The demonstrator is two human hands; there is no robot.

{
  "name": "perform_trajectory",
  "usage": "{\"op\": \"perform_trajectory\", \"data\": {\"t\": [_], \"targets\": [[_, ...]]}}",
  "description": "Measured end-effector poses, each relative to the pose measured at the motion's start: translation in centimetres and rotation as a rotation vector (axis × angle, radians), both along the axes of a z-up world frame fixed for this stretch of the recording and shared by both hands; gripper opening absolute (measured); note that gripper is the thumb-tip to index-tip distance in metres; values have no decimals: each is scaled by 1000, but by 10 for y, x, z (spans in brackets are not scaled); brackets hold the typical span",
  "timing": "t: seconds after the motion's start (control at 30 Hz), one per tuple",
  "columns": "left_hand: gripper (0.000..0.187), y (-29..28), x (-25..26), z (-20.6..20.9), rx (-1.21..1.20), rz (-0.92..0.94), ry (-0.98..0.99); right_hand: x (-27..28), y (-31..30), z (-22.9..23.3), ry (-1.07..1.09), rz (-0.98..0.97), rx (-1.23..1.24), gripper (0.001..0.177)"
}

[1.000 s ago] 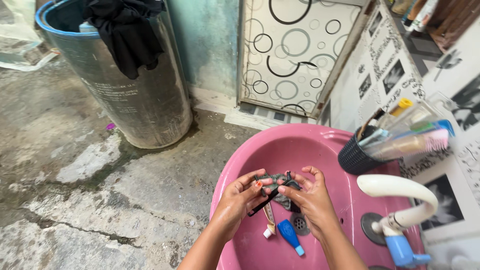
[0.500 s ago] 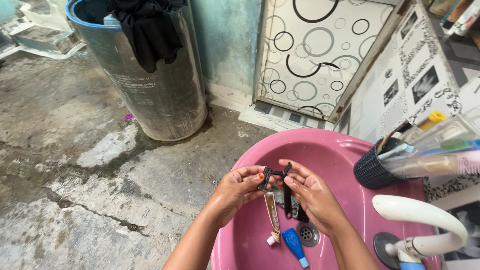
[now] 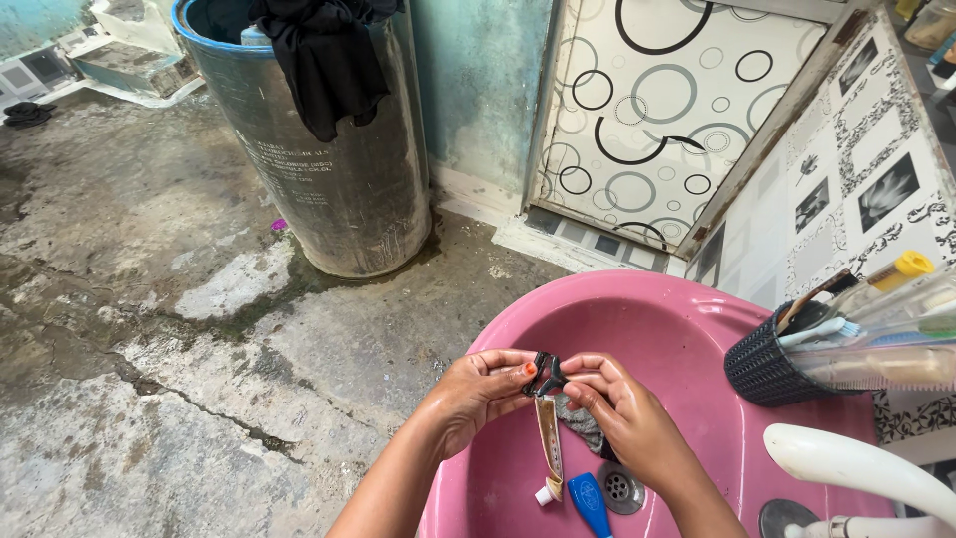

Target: The person washes several small items including a comb, toothbrush, and tubes in a pink sink, then scrubs the sink basin and faucet with a cloth and a metal bowl containing soapy water. The person places the washed items into a holder on the wall and finishes by wiping the sink surface.

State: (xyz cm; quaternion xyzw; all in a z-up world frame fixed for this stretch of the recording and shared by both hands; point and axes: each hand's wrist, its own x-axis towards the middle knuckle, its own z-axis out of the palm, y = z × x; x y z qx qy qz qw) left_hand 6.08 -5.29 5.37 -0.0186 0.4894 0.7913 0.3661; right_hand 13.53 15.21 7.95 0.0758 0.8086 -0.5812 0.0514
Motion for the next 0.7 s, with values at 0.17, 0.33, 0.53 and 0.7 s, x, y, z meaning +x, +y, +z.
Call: {"op": "perform_trajectory", "data": {"t": [0.17, 0.33, 0.53, 0.7], "targets": [[30, 3, -1, -2, 13, 12, -54, 7, -8, 3, 110, -74, 84, 29], [27, 5, -2, -5, 47, -13, -58, 13, -14, 8, 172, -118, 190, 28], [27, 7, -3, -5, 43, -48, -62, 17, -12, 7, 204, -177, 124, 26], [27, 5, -2, -4, 82, -89, -74, 19, -9, 6, 271, -170, 103, 25]]}}
